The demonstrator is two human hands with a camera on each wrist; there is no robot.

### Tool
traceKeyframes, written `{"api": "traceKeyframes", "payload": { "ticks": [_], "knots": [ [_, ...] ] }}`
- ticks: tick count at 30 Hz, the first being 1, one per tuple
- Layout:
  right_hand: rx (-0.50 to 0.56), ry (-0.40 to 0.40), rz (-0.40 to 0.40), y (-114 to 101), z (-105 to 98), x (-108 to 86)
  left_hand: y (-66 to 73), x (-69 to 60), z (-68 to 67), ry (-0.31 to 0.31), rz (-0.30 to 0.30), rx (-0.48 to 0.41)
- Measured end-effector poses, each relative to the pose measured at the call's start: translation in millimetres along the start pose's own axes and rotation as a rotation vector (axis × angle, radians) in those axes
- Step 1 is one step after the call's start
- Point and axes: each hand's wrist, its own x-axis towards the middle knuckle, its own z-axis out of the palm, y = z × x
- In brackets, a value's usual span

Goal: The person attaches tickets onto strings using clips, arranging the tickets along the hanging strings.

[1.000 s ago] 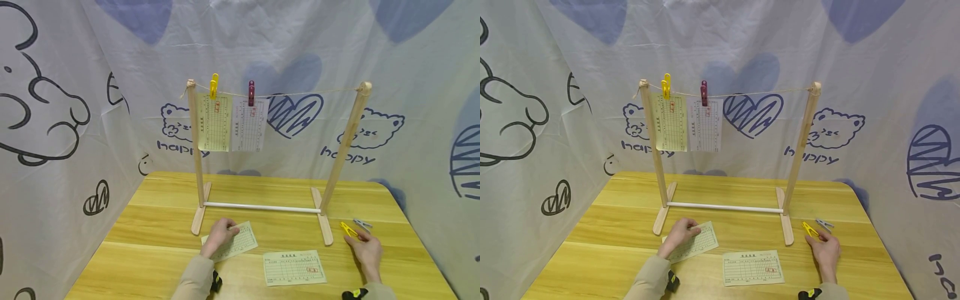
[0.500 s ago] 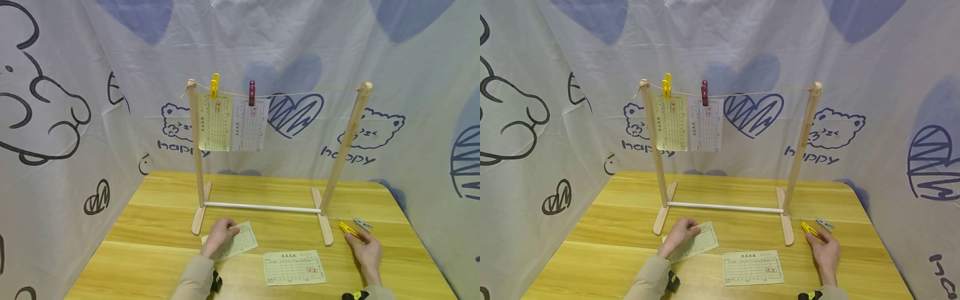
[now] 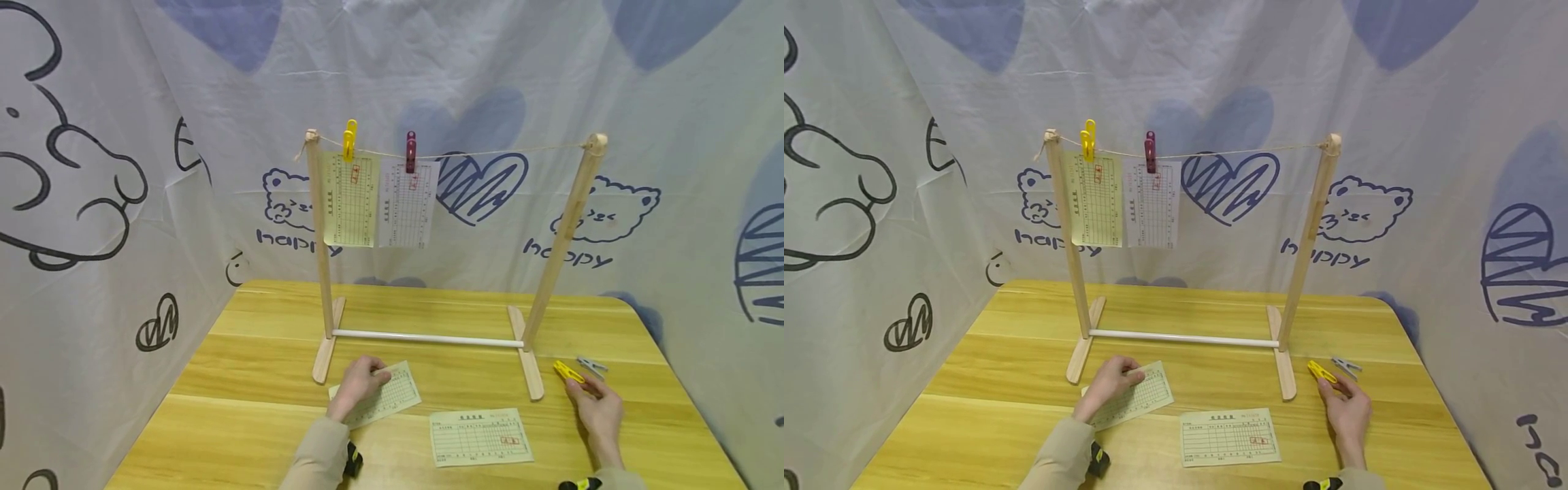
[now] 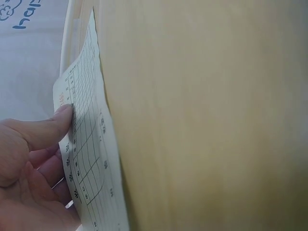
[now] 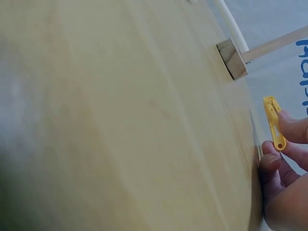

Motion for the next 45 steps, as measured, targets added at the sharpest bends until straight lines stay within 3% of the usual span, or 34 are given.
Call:
{"api": "traceKeyframes", "payload": {
  "ticks": [6, 15, 21, 31, 39, 45],
  "knots": [
    [0.027, 0.002, 0.024, -2, 0, -0.6, -0.3, -0.4, 1.2, 0.012, 0.028, 0.001],
    [0.075, 0.006, 0.033, -7, -2, -5.0, -1.5, 0.9, 1.8, 0.024, 0.024, -0.021],
    [0.199, -0.002, 0.036, -10, -2, -7.7, -2.9, 0.2, 1.4, 0.043, 0.044, -0.035],
    [0.622, -0.032, 0.171, -16, 6, -12.8, -5.3, -1.9, 1.4, 0.073, 0.091, -0.084],
    [0.648, -0.042, 0.181, -24, 8, -16.8, -5.6, -1.4, 0.8, 0.116, 0.114, -0.103],
    [0.735, -0.044, 0.201, -31, 7, -20.1, -4.2, -1.1, -0.5, 0.14, 0.133, -0.118]
  ]
}}
